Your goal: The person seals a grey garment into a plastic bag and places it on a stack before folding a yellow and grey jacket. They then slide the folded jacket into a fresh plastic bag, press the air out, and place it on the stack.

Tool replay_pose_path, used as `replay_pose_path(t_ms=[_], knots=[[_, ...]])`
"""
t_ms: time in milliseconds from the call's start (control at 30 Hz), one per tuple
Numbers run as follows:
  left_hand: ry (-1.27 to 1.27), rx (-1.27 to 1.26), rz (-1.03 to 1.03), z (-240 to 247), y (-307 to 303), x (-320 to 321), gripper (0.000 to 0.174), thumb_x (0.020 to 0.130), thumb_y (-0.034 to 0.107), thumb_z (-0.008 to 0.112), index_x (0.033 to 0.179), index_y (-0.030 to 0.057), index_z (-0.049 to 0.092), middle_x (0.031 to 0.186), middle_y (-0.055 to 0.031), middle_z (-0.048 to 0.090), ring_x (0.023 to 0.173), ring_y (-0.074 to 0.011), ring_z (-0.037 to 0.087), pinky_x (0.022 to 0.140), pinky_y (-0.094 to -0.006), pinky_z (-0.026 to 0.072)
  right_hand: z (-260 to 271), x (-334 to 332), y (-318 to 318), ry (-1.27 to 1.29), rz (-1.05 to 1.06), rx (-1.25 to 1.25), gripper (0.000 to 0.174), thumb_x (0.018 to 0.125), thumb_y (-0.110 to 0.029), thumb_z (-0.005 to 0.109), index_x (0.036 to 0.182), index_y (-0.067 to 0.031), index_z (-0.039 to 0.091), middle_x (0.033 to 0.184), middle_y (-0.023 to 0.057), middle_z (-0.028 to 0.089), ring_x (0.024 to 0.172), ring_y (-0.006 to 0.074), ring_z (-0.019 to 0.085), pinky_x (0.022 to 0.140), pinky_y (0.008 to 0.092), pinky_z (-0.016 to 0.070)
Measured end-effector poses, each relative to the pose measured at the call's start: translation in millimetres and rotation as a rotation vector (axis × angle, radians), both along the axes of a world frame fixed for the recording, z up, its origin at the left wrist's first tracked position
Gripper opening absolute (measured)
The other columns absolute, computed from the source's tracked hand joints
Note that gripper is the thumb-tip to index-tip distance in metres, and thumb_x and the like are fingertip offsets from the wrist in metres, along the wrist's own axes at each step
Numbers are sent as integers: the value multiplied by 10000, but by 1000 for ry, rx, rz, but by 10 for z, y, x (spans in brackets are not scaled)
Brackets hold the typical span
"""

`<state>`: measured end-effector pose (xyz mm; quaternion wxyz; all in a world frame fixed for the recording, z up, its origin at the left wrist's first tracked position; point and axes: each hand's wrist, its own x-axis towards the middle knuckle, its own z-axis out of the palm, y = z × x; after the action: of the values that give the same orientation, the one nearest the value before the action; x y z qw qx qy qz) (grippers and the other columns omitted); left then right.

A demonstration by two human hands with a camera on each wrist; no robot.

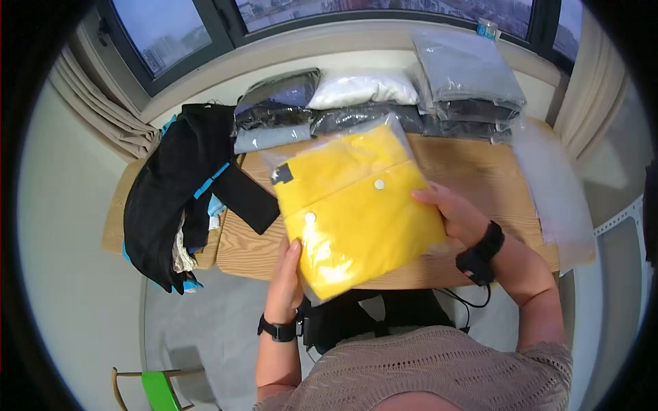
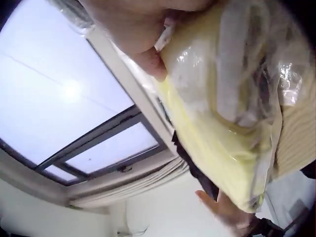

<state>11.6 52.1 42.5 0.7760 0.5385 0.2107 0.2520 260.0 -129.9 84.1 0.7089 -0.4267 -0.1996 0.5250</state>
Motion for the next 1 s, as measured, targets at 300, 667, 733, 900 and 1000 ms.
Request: replay_pose_path(t_ms=[300, 667, 733, 900, 1000], knots=[[233, -137, 46, -237, -101, 171, 464, 928, 181, 561, 1286, -39, 364, 1208, -141, 528, 1073, -179, 544, 906, -279, 442, -453, 14, -246, 61, 61, -118, 406, 922, -219, 563, 1238, 25, 488, 1196, 115, 584, 1058, 180, 577, 932, 309, 448], [148, -67, -7, -342, 10, 164, 406, 937, 149, 532, 1275, -42, 415, 1147, -131, 583, 987, -168, 598, 855, -285, 482, -534, -419, -354, 200, -77, -151, 416, 912, -179, 568, 1290, -50, 453, 1248, 101, 520, 1163, 242, 496, 930, 356, 458], [177, -33, -16, -271, -8, 149, 403, 937, 148, 533, 1275, -38, 416, 1148, -126, 585, 977, -159, 601, 847, -279, 484, -639, -362, -334, 279, -38, -125, 413, 916, -180, 558, 1292, -47, 446, 1273, 99, 493, 1172, 245, 486, 939, 360, 453], [138, 22, 46, 68, 5, 199, 423, 930, 147, 546, 1290, -31, 411, 1183, -119, 573, 1018, -165, 586, 870, -283, 472, -298, -281, -281, 140, -8, -118, 392, 908, -132, 568, 1268, -31, 454, 1293, 108, 470, 1176, 239, 481, 943, 343, 444], [49, 161, 84, 463, 163, 386, 419, 925, 131, 555, 1287, -28, 417, 1184, -111, 570, 1033, -155, 568, 877, -280, 462, -8, -28, -199, -1097, -11, 22, 435, 864, -106, 639, 1256, -20, 473, 1236, 83, 536, 1126, 195, 521, 927, 311, 458]])
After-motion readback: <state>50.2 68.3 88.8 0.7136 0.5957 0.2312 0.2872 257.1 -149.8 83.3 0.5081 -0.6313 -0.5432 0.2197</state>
